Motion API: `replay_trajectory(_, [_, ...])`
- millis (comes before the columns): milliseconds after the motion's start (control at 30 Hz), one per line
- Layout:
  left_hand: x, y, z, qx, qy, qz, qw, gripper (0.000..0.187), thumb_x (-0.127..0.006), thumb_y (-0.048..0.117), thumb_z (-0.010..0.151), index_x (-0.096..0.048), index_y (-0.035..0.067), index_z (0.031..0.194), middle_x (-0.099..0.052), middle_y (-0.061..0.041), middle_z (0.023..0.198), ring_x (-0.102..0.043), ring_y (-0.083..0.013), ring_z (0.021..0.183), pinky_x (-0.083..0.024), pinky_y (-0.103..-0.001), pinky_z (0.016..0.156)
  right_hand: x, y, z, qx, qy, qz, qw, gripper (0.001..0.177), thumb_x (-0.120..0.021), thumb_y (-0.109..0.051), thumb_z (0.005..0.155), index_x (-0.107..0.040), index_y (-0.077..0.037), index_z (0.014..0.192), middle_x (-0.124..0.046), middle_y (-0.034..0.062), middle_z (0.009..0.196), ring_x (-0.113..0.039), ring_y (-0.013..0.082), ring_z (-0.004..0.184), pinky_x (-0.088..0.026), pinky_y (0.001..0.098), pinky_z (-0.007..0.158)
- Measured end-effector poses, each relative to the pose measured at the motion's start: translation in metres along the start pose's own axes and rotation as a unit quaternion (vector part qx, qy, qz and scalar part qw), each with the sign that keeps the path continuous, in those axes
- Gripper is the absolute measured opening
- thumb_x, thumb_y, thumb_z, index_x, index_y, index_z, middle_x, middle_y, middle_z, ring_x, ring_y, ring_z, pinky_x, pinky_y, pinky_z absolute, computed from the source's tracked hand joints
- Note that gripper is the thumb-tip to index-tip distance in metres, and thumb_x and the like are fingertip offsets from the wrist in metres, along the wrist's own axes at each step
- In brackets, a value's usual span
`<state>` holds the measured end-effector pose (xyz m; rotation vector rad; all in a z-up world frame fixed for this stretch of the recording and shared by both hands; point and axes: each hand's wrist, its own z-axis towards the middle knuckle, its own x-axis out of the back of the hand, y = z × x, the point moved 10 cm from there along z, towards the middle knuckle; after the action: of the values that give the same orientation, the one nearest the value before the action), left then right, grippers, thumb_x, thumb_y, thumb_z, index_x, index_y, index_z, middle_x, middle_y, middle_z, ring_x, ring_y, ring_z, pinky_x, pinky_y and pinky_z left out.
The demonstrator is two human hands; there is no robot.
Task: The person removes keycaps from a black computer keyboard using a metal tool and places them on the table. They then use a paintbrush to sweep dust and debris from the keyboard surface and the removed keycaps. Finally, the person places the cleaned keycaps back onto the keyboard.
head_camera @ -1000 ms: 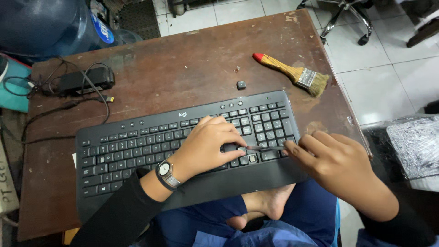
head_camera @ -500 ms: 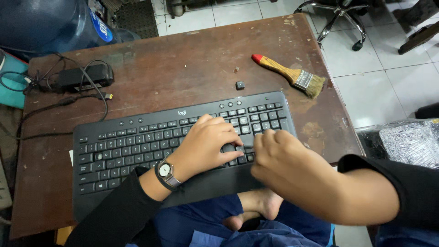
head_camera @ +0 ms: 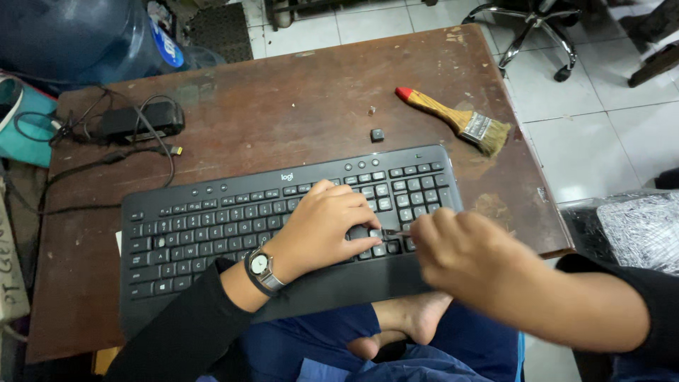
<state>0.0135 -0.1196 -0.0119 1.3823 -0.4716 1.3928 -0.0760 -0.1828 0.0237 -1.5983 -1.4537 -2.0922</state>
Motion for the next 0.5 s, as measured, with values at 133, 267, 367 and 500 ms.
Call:
replay_trajectory(133, [0.003,0.003,-0.001,-0.007,0.01,-0.001,1.0,0.02,-0.073,0.045,0.086,-0.073,0.025,0.09,-0.066,0.007,0.086,-0.06,-0.0199,0.088,-0.038,-0.04,0.08,-0.019,0.033,-0.017,-0.004,0.027,0.065,0.997,0.016,-0.06,-0.016,0.09,-0.067,-0.016,0.104,-0.059,-0.0016,0.085,-0.059,0.0228,0.07,-0.044,0.0347,0.056])
replay_trajectory(267, [0.002,0.001,0.0,0.006,0.007,-0.011,1.0,0.02,-0.073,0.044,0.085,-0.074,0.025,0.092,-0.066,0.007,0.087,-0.06,-0.0193,0.089,-0.039,-0.039,0.082,-0.059,0.057,-0.028,-0.056,0.098,0.205,0.972,0.024,-0.057,-0.039,0.102,-0.059,-0.018,0.092,-0.056,-0.0013,0.076,-0.06,0.0228,0.067,-0.047,0.0378,0.05])
replay_trajectory(367, [0.009,0.003,0.001,0.024,0.012,-0.043,0.999,0.017,-0.076,0.037,0.083,-0.074,0.022,0.09,-0.067,0.006,0.084,-0.062,-0.0193,0.087,-0.042,-0.039,0.087,-0.085,0.062,-0.027,-0.082,0.122,0.312,0.939,0.024,-0.06,-0.034,0.099,-0.06,-0.015,0.086,-0.056,0.0005,0.072,-0.061,0.0232,0.066,-0.049,0.0363,0.053])
replay_trajectory(500, [0.013,0.002,0.002,0.04,0.015,-0.072,0.996,0.015,-0.078,0.031,0.081,-0.073,0.019,0.089,-0.068,0.003,0.082,-0.064,-0.0201,0.086,-0.043,-0.038,0.091,-0.077,0.062,-0.025,-0.065,0.18,0.282,0.94,0.024,-0.06,-0.031,0.101,-0.063,-0.012,0.087,-0.052,0.0009,0.069,-0.061,0.0219,0.069,-0.048,0.0322,0.056])
